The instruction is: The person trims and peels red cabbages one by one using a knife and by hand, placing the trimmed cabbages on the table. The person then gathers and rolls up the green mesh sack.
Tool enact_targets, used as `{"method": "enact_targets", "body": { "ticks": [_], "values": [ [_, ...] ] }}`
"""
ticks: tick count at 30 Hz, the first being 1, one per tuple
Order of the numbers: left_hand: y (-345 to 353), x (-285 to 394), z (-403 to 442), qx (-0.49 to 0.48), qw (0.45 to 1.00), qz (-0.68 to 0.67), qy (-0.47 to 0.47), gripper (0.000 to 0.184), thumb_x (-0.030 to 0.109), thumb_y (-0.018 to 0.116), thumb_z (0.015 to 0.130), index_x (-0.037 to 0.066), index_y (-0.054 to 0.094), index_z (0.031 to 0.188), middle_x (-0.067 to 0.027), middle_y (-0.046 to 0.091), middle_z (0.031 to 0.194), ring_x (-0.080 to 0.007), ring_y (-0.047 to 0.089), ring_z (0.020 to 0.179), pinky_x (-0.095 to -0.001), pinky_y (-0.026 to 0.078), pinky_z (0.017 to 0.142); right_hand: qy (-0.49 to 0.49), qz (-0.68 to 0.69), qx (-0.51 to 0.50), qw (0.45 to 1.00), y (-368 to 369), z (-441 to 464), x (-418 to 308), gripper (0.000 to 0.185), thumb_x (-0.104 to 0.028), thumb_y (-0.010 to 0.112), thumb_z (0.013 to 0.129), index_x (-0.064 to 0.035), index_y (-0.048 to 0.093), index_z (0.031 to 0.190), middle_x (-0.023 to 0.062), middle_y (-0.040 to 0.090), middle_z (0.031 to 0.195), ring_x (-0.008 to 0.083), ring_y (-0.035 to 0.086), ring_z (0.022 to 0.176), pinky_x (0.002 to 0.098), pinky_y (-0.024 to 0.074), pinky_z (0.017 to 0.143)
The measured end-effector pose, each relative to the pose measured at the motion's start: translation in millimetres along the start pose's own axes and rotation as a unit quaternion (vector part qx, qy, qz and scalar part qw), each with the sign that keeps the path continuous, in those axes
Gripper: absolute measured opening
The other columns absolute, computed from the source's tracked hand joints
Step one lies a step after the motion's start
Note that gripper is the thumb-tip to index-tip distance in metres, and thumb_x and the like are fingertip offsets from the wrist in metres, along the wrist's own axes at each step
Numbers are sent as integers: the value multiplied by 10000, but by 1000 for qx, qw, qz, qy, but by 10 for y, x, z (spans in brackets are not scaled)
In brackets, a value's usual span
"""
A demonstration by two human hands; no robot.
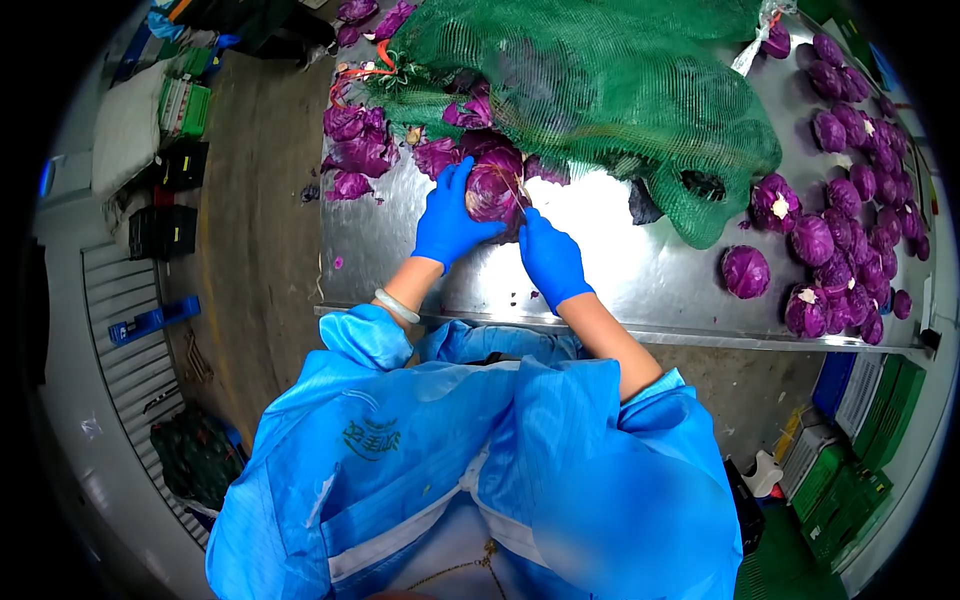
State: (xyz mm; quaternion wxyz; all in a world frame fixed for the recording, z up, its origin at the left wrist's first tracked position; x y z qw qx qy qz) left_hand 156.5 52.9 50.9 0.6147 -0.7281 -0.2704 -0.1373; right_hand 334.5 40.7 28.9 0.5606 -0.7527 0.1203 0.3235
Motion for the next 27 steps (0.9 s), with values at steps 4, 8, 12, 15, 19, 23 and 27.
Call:
{"method": "enact_targets", "body": {
  "ticks": [4, 8, 12, 15, 19, 23, 27],
  "values": [
    [6, 31, 31, 3, 1000, 8, -10, 1113, 422, 851, 551, 178, 283, 1477, -227, 330, 1453, -452, 445, 1220, -500, 437, 996, 34, -15, -53, 998, 123, 119, 43, 291, -205, 451, 943, -40, 508, 1175, 215, 645, 937, 406, 641, 770, 511, 507, 699],
    [125, -72, 71, 27, 998, -57, -1, 1119, 410, 850, 537, 166, 292, 1476, -239, 335, 1448, -448, 435, 1226, -488, 419, 1015, 2, 22, -31, 999, 272, 138, 185, 350, -188, 441, 937, -44, 478, 1254, 240, 640, 965, 438, 624, 832, 514, 495, 722],
    [184, -107, 107, 28, 997, -60, 27, 1133, 416, 843, 551, 200, 257, 1496, -261, 264, 1478, -482, 384, 1267, -522, 378, 1046, 36, 46, -91, 994, 317, 285, 253, 450, -235, 440, 945, -78, 411, 1365, 266, 641, 1006, 455, 617, 877, 514, 488, 758],
    [57, 93, 146, -30, 998, 50, -39, 1055, 424, 797, 589, 209, 279, 1482, -242, 290, 1464, -511, 392, 1229, -545, 508, 888, 55, -27, -132, 989, 294, 401, 324, 404, -222, 434, 946, -19, 435, 1296, 291, 641, 958, 472, 620, 843, 523, 492, 725],
    [18, 173, 117, -12, 998, 48, -34, 1010, 444, 785, 619, 179, 304, 1467, -249, 311, 1445, -509, 405, 1208, -538, 522, 855, 70, -27, -125, 989, 386, 423, 383, 304, -211, 430, 946, 36, 466, 1120, 308, 640, 910, 473, 626, 820, 528, 492, 709],
    [43, 267, 43, 2, 995, 93, -33, 977, 457, 771, 648, 167, 315, 1461, -257, 317, 1441, -513, 408, 1207, -534, 524, 843, 86, -24, -129, 988, 370, 406, 396, 298, -249, 354, 982, -26, 475, 1137, 302, 643, 993, 468, 626, 918, 534, 482, 786],
    [109, 339, -80, 44, 991, 124, -6, 955, 479, 753, 673, 161, 316, 1461, -272, 319, 1440, -519, 415, 1201, -542, 523, 828, 83, -42, -133, 987, 224, 397, 275, 278, -221, 395, 958, 19, 487, 1065, 305, 641, 998, 447, 633, 923, 512, 492, 800]
  ]
}}
Point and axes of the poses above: each hand's wrist, its own z-axis towards the middle knuckle, its own y-axis out of the palm, x = y × z, the point moved 4 cm from there along z, towards the middle knuckle
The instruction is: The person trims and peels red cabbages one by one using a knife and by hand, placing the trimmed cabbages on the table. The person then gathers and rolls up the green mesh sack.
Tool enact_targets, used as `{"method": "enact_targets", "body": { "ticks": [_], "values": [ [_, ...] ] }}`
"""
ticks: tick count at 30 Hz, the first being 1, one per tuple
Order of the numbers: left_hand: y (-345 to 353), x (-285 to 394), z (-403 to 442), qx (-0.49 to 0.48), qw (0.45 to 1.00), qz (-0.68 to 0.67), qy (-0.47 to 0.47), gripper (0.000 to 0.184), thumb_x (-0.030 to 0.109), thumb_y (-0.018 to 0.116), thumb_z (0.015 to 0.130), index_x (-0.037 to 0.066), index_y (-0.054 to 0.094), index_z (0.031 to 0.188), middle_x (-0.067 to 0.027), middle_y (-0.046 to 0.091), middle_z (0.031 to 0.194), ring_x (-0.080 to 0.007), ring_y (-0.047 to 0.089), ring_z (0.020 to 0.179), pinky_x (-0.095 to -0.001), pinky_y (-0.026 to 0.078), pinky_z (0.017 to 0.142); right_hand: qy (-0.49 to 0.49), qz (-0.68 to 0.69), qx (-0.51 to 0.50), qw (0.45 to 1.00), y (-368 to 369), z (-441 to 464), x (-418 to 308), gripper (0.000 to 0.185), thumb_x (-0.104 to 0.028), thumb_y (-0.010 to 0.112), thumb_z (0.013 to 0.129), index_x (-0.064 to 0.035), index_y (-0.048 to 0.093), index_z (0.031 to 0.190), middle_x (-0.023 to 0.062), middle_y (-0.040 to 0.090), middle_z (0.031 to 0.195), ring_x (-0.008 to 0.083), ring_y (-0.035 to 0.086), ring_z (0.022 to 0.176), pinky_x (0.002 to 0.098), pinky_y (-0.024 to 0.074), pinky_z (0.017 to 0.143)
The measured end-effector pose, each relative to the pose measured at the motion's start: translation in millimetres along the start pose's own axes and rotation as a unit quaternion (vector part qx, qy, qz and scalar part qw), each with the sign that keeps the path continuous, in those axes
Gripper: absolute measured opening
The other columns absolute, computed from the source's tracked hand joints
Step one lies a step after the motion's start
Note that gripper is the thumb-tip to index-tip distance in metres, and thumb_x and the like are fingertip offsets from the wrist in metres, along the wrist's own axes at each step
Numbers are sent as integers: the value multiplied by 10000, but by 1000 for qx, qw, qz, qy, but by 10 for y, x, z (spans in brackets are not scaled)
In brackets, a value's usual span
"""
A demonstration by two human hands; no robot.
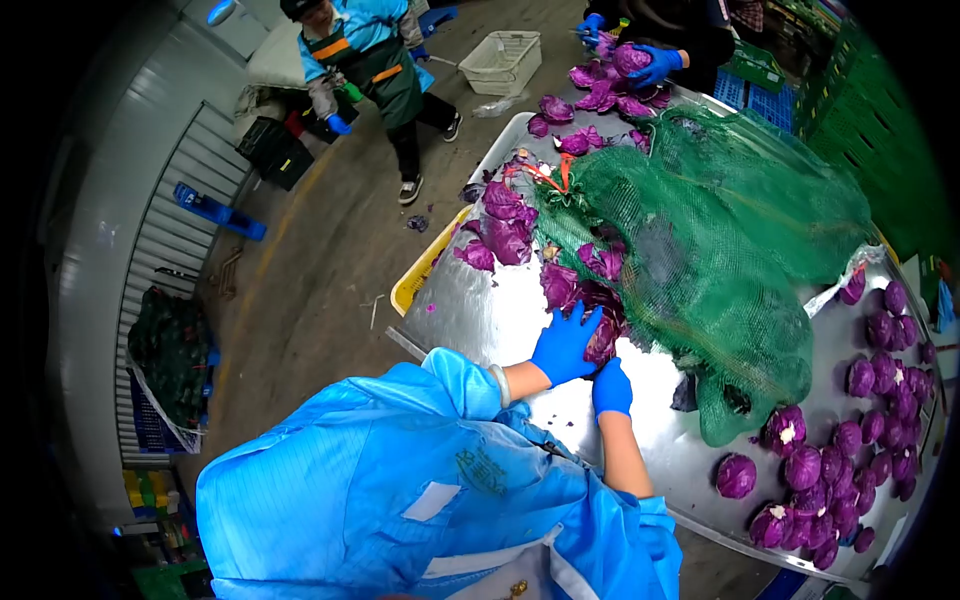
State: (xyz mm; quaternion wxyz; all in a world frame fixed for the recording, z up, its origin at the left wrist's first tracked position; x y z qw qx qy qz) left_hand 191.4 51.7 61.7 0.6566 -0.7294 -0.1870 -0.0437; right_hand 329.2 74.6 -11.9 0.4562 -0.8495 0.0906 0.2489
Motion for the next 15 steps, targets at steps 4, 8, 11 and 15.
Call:
{"method": "enact_targets", "body": {
  "ticks": [4, 8, 11, 15],
  "values": [
    [-25, 106, -202, 14, 998, 57, 14, 947, 527, 732, 699, 181, 306, 1471, -263, 306, 1460, -525, 399, 1221, -563, 489, 859, -10, -31, 6, 999, 238, 23, 183, 276, -198, 382, 956, 16, 494, 1089, 296, 642, 1006, 450, 627, 937, 514, 491, 811],
    [177, 68, -384, 72, 994, 55, 66, 963, 522, 757, 678, 222, 307, 1475, -224, 276, 1488, -505, 338, 1274, -550, 449, 924, -40, -13, 12, 999, 272, -192, 318, 314, -165, 356, 947, -10, 503, 1177, 273, 645, 1037, 451, 620, 952, 520, 484, 828],
    [56, -75, -431, 76, 992, -69, 68, 981, 424, 809, 640, 245, 316, 1469, -177, 257, 1503, -478, 314, 1306, -529, 429, 989, -14, -26, 57, 998, 239, -425, 240, 299, -155, 366, 928, -21, 512, 1153, 276, 648, 997, 441, 630, 923, 525, 487, 806],
    [86, -377, -526, 124, 972, -193, 51, 1037, 343, 859, 586, 213, 321, 1463, -161, 269, 1498, -431, 312, 1333, -475, 368, 1079, -58, -65, 108, 990, 289, -253, 378, 253, -186, 373, 924, -76, 514, 1104, 224, 667, 895, 409, 656, 794, 538, 505, 712]
  ]
}}
Point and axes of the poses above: each hand's wrist, its own z-axis towards the middle knuckle, its own y-axis out of the palm, x = y × z, the point moved 4 cm from there along z, towards the middle knuckle
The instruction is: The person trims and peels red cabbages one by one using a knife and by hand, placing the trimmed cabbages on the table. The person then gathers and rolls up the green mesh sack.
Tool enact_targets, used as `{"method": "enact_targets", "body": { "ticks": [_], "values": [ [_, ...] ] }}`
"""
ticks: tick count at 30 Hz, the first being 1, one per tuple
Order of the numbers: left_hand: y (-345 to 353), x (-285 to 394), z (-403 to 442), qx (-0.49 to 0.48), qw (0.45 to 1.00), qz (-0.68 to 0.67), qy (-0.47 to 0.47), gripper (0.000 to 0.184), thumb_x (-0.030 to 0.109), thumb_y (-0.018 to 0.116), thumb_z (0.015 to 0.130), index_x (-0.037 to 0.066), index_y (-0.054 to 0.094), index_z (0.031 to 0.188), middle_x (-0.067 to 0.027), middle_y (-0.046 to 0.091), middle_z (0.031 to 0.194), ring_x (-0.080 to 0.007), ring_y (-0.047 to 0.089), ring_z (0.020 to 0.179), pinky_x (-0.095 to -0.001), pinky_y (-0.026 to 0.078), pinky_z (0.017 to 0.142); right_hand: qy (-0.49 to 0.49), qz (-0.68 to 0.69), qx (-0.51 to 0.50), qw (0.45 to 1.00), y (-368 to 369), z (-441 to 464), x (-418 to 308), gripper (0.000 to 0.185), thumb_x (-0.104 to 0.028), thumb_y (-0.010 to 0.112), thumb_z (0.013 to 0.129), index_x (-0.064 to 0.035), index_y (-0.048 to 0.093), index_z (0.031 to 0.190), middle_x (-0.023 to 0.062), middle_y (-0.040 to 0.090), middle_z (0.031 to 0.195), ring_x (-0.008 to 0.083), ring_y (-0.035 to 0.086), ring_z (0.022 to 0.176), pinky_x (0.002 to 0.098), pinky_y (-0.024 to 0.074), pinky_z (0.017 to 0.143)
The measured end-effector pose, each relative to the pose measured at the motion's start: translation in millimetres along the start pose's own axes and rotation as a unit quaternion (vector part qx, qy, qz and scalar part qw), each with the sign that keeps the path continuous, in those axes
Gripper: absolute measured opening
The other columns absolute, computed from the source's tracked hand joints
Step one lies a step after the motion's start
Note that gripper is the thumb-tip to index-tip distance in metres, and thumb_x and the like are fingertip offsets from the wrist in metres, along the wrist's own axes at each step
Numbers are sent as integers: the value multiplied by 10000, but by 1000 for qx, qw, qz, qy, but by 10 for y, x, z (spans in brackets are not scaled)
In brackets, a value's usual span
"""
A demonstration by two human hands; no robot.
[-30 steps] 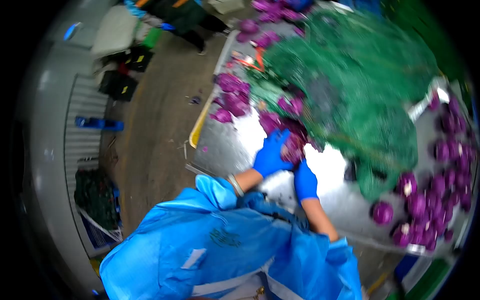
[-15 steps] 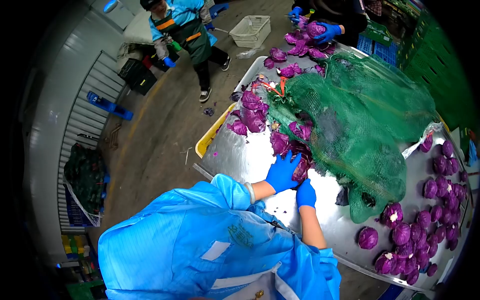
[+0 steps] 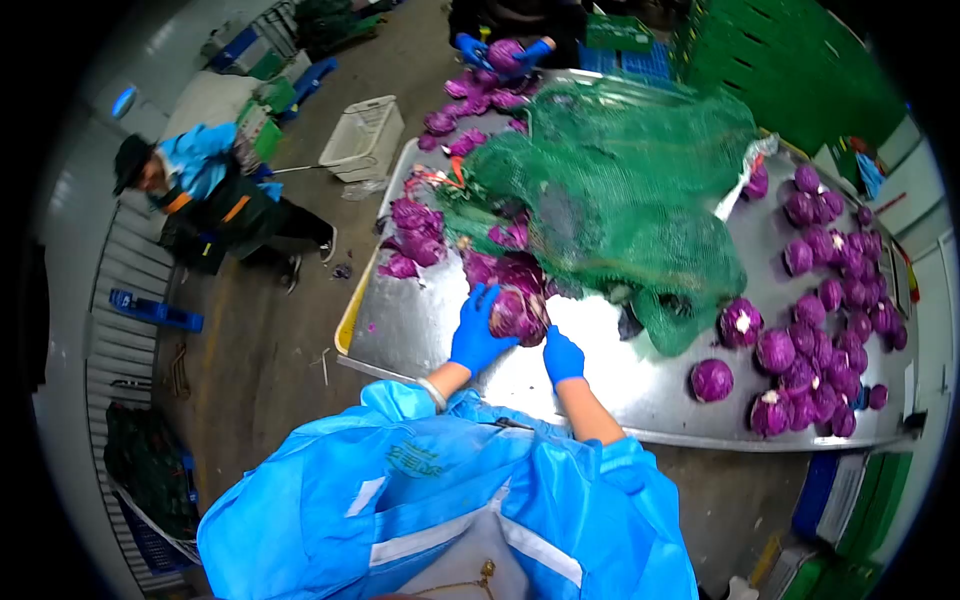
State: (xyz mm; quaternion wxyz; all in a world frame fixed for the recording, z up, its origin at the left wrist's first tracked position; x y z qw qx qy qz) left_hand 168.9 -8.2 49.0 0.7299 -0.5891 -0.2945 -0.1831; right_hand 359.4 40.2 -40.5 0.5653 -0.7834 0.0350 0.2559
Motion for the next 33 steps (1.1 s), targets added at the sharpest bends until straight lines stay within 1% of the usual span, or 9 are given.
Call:
{"method": "enact_targets", "body": {
  "ticks": [7, 9, 11, 15, 19, 23, 27, 29, 33],
  "values": [
    [-139, -223, -181, 54, 996, -77, 9, 967, 342, 878, 605, 101, 368, 1391, -181, 370, 1425, -365, 370, 1330, -422, 344, 1104, 0, 23, -33, 999, -194, 164, 58, 251, -203, 457, 893, -84, 542, 1097, 228, 666, 911, 422, 641, 848, 519, 501, 740],
    [-140, -629, -327, 48, 978, -198, -42, 1010, 256, 902, 591, 117, 317, 1402, -131, 384, 1402, -310, 428, 1279, -414, 394, 1063, -15, 5, -47, 999, -212, 88, -27, 263, -192, 466, 892, -71, 550, 1109, 224, 667, 890, 426, 638, 817, 520, 502, 724],
    [-253, -870, -504, -19, 926, -313, -210, 1079, 252, 919, 572, 115, 276, 1428, -156, 353, 1433, -323, 415, 1303, -405, 423, 1046, 6, -6, -42, 999, -48, 129, 108, 271, -194, 476, 890, -69, 559, 1116, 212, 669, 893, 413, 643, 803, 513, 506, 717],
    [-220, -970, -554, -39, 910, -357, -209, 1177, 128, 880, 612, 114, 107, 1499, -193, 321, 1440, -338, 431, 1282, -417, 433, 1040, -52, -47, -74, 995, -108, -33, -262, 282, -227, 491, 904, -72, 571, 1124, 190, 673, 906, 387, 654, 792, 496, 515, 712],
    [-46, -759, -371, 19, 960, -187, -205, 1184, 297, 912, 574, 87, 182, 1482, -223, 339, 1403, -343, 409, 1294, -427, 376, 1091, -94, -31, -100, 990, -157, 13, -398, 332, -306, 479, 936, -75, 584, 1150, 187, 678, 927, 386, 656, 817, 487, 515, 750],
    [-22, -898, -179, -67, 940, -285, -176, 1153, 338, 924, 547, 94, 262, 1458, -208, 370, 1398, -343, 421, 1291, -418, 384, 1086, 57, 25, 27, 998, -558, 302, 89, 291, -306, 506, 942, -93, 625, 1099, 189, 685, 902, 382, 659, 824, 461, 519, 721],
    [-159, -643, 85, -156, 949, -237, -133, 1106, 351, 920, 555, 94, 316, 1446, -187, 414, 1396, -306, 455, 1280, -398, 403, 1070, -179, 204, 75, 960, -823, 34, -562, 267, -308, 569, 940, -155, 627, 1152, 154, 674, 1001, 350, 659, 883, 409, 525, 741],
    [15, -750, 122, -67, 959, -252, -113, 1072, 362, 913, 569, 72, 344, 1430, -185, 427, 1393, -299, 466, 1274, -393, 412, 1059, -191, 236, 55, 951, -759, 35, -712, 314, -292, 564, 942, -185, 598, 1236, 148, 645, 1082, 343, 648, 922, 404, 526, 747],
    [127, -732, 264, -54, 931, -300, -199, 1014, 402, 893, 599, 50, 388, 1405, -185, 473, 1361, -291, 494, 1251, -391, 419, 1046, -169, 200, 42, 964, -789, 229, -885, 359, -313, 509, 962, -228, 553, 1308, 143, 626, 1094, 347, 641, 921, 402, 528, 765]
  ]
}}
Point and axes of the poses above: each hand's wrist, its own z-axis towards the middle knuckle, its own y-axis out of the palm, x = y × z, the point moved 4 cm from there along z, towards the middle knuckle
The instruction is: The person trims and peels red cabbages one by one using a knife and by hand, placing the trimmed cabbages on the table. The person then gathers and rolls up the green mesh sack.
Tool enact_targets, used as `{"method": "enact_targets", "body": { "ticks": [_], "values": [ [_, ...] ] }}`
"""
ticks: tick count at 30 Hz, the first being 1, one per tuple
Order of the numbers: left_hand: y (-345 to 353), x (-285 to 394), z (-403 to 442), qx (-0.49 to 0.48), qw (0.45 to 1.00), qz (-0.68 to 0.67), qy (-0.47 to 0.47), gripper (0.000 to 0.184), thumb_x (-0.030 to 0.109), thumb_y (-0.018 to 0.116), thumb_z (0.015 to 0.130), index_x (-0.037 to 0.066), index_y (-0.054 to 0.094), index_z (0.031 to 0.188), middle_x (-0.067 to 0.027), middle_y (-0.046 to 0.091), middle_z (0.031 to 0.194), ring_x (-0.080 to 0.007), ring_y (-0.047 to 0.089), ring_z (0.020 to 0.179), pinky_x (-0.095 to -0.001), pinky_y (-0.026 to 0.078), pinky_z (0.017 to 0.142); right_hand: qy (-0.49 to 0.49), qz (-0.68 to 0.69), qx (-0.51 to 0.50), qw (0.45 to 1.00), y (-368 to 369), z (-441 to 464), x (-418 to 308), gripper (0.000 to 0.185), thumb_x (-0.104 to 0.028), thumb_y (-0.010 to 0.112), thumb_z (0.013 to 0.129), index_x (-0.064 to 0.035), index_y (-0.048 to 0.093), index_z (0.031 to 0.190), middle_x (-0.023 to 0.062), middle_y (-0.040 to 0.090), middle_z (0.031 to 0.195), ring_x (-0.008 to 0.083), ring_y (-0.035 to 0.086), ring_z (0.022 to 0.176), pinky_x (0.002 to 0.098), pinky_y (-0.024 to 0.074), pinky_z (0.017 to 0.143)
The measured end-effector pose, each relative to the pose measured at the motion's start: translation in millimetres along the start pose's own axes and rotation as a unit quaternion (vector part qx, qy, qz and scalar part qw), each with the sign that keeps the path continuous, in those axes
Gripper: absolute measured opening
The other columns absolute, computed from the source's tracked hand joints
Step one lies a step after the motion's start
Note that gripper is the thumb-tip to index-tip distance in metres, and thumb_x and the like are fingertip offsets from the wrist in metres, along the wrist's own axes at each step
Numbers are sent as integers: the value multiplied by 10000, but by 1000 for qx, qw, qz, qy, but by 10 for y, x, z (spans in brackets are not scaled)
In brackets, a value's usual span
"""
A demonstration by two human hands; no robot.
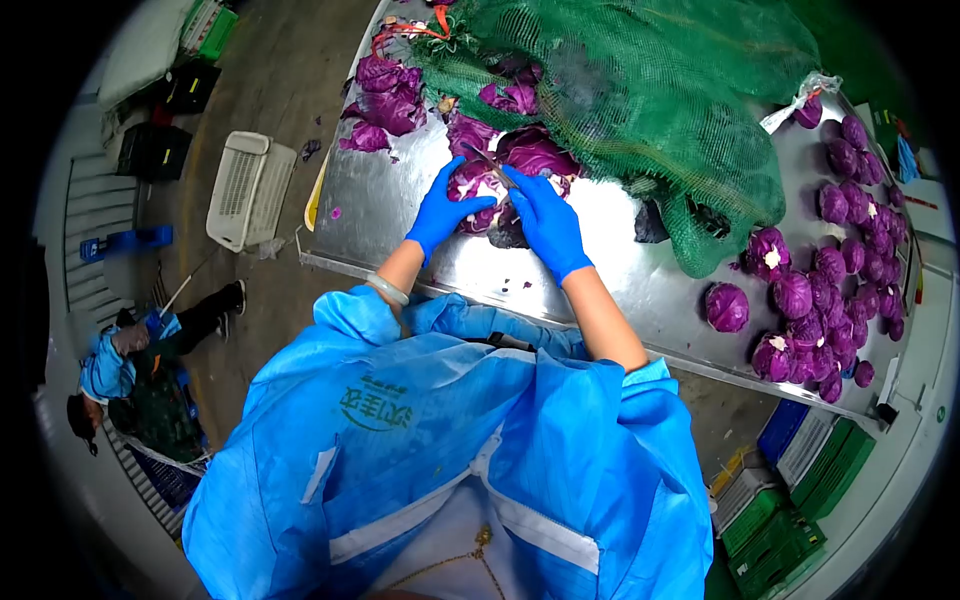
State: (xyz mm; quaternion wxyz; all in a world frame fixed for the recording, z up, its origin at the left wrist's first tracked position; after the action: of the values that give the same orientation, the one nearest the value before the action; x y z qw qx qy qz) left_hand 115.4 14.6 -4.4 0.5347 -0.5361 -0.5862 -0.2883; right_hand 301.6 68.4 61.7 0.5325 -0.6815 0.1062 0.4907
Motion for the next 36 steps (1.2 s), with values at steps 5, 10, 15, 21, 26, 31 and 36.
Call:
{"method": "enact_targets", "body": {
  "ticks": [5, 10, 15, 21, 26, 31, 36],
  "values": [
    [64, 197, 25, -2, 994, 107, 32, 956, 441, 852, 647, 72, 405, 1407, -183, 487, 1351, -309, 507, 1237, -388, 421, 1037, 49, -69, -32, 996, 104, 295, 166, 367, -316, 454, 970, -251, 545, 1319, 162, 616, 1162, 355, 623, 993, 414, 502, 856],
    [92, 346, 152, -28, 998, 61, -6, 894, 417, 837, 674, 69, 424, 1386, -181, 537, 1302, -299, 537, 1196, -376, 435, 1010, -28, -10, 19, 999, 193, 564, 463, 354, -273, 446, 948, -175, 596, 1253, 175, 625, 1173, 358, 605, 1053, 422, 467, 928],
    [226, 316, -223, -27, 972, 208, 106, 951, 463, 858, 604, 108, 440, 1380, -178, 441, 1371, -338, 450, 1278, -409, 381, 1070, 54, -42, 39, 997, 90, 628, 832, 292, -346, 509, 910, -107, 606, 1048, 201, 640, 1057, 416, 609, 927, 503, 486, 796],
    [-53, 120, -73, -45, 993, 96, 47, 1054, 414, 899, 572, 124, 372, 1437, -185, 443, 1286, -325, 491, 1208, -427, 408, 1049, 133, -67, 103, 983, 30, 551, 871, 246, -188, 620, 772, -94, 624, 999, 203, 664, 931, 395, 633, 877, 486, 498, 748],
    [-94, -480, -43, 8, 997, 72, 17, 1018, 408, 894, 600, 102, 390, 1430, -216, 452, 1260, -340, 488, 1203, -438, 415, 1044, 205, -113, 85, 969, -433, 220, 1186, 416, -242, 622, 796, -123, 587, 1192, 198, 667, 986, 393, 640, 899, 481, 508, 752],
    [108, -114, 12, 40, 999, -22, -14, 919, 368, 864, 665, 8, 405, 1376, -214, 519, 1299, -301, 528, 1191, -407, 426, 1023, 83, -49, 113, 989, -483, -139, 395, 409, -341, 602, 891, -127, 577, 1239, 160, 660, 1075, 355, 650, 936, 411, 514, 807],
    [132, 137, 72, 7, 990, -85, -108, 1002, 410, 863, 655, -6, 333, 1396, -203, 489, 1329, -295, 510, 1208, -399, 415, 1036, 76, 43, 83, 993, -167, -141, 293, 356, -305, 552, 939, -147, 590, 1256, 166, 656, 1096, 343, 650, 935, 398, 512, 807]
  ]
}}
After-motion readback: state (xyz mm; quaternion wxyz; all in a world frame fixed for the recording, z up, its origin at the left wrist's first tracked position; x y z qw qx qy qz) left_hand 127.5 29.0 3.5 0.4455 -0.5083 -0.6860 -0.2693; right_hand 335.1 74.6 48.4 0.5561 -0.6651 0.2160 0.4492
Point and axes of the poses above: each hand's wrist, its own z-axis towards the middle knuckle, its own y-axis out of the palm, x = y × z, the point moved 4 cm from there along z, towards the middle knuckle
